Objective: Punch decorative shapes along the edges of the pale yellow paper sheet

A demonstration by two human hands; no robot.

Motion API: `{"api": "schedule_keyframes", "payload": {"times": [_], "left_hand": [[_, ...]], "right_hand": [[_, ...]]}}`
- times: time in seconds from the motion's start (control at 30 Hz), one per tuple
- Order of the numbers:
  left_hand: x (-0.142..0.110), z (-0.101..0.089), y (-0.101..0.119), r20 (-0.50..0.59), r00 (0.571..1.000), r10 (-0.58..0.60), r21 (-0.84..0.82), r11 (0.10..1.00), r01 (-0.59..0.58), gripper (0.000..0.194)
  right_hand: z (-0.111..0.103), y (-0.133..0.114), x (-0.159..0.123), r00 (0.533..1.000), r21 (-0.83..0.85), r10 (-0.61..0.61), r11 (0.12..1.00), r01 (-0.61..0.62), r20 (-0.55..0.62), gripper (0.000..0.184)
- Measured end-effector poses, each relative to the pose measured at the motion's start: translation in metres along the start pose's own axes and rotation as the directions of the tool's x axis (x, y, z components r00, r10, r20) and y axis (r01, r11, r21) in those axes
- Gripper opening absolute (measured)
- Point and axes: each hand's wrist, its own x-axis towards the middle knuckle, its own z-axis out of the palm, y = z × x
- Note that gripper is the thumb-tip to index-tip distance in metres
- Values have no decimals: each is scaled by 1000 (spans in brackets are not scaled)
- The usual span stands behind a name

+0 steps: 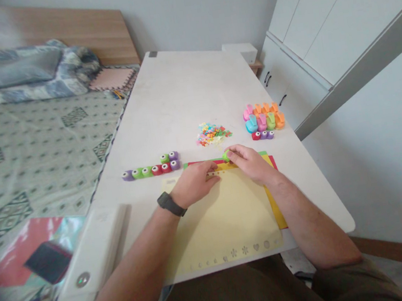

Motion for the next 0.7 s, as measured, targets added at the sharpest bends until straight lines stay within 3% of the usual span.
{"api": "schedule_keyframes", "payload": {"times": [0.2, 0.4, 0.7], "left_hand": [[0, 2, -1, -11, 1000, 16, 9, 1000, -16, 21], [1, 2, -1, -13, 1000, 20, 24, 1000, -20, 21], [0, 2, -2, -1, 1000, 15, 27, 1000, -15, 22]], "right_hand": [[1, 5, 4, 998, 155, 42, 987, -33, -55, 40], [-1, 10, 11, 996, 232, 79, 970, -69, -34, 38], [-8, 5, 40, 993, 120, 65, 991, -53, -98, 41]]}}
